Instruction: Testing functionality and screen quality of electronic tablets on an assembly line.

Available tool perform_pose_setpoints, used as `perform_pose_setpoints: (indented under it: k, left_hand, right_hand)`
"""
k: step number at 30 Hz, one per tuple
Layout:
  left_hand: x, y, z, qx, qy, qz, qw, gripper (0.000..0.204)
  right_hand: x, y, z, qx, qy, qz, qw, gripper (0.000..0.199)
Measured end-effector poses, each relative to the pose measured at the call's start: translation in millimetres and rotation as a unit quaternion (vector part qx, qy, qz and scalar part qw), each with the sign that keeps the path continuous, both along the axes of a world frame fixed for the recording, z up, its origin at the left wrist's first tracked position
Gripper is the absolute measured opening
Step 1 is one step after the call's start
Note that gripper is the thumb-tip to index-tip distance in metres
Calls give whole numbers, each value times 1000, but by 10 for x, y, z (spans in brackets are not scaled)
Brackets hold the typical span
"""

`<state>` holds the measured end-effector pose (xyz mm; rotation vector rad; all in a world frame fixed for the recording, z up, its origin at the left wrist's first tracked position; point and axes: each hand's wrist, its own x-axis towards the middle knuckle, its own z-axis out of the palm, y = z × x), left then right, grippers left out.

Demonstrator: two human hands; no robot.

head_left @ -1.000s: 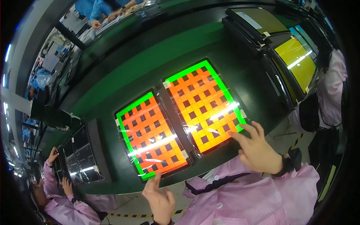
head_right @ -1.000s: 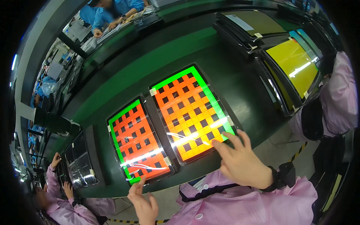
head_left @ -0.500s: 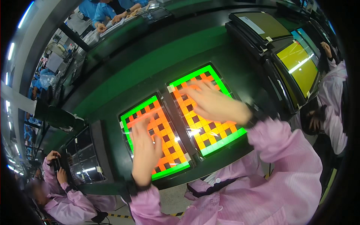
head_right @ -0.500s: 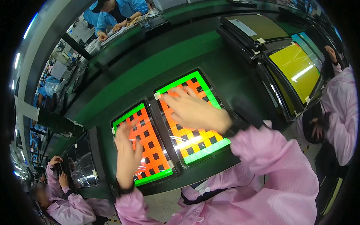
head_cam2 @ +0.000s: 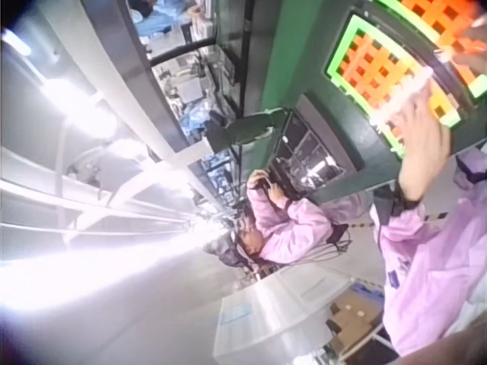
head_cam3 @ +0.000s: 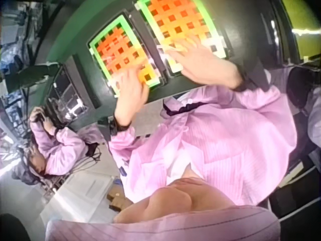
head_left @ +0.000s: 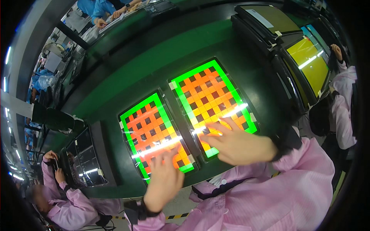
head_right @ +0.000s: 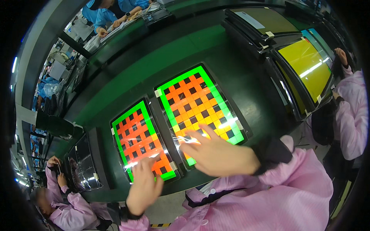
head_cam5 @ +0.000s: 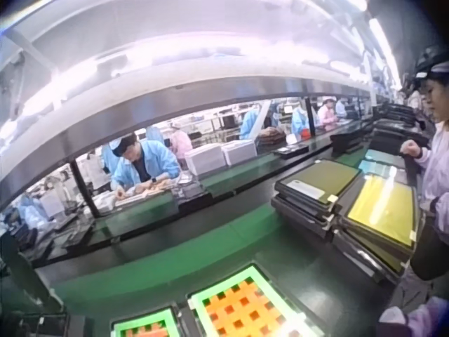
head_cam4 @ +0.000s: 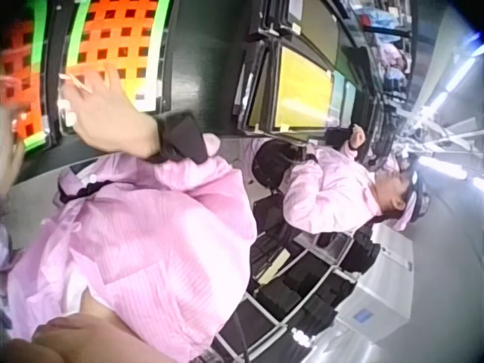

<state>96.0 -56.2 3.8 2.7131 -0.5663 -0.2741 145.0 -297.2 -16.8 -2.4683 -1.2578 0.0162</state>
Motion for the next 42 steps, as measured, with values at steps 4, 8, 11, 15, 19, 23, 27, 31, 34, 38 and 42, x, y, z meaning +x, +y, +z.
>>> perform_pose_setpoints:
  k: [4, 8, 11, 15, 19, 23, 27, 31, 34, 38, 42]
  left_hand:
    - [-449, -63, 25, 1, -6, -30, 1000, 58]
    - [-281, 41, -55, -23, -43, 25, 998, 56]
    - [280, 173, -117, -75, -128, 88, 985, 51]
    - [810, 156, -199, -72, -154, 70, 983, 49]
    - [820, 306, -285, 5, -176, 112, 978, 49]
    - [532, 655, -199, 39, -151, 263, 952, 50]
    - [494, 370, -203, -43, -177, 156, 971, 51]
    - [480, 74, -201, -51, -140, 102, 984, 50]
    - [285, 308, -163, 10, -118, 273, 955, 50]
    - [185, 283, -257, -21, -152, 269, 951, 51]
    - [194, -98, -298, -18, -154, 146, 977, 52]
  right_hand:
    - [-355, -104, 191, 14, 47, 32, 998, 46]
    - [-29, -85, 91, -2, 44, -3, 999, 47]
    - [597, 33, -59, 113, -19, -74, 991, 48]
    - [933, 249, -160, 76, -40, -131, 988, 45]
    - [987, 149, -263, 64, -93, -138, 984, 43]
    - [795, -260, -95, 63, -46, -281, 957, 38]
    - [661, 40, -126, 70, 2, -198, 978, 37]
    - [545, 244, -207, 91, -72, -112, 987, 37]
    - [486, -133, -107, 30, -84, -187, 978, 40]
    - [384, -155, -231, 102, -77, -265, 956, 36]
    - [155, 242, -100, 114, -60, -134, 983, 33]
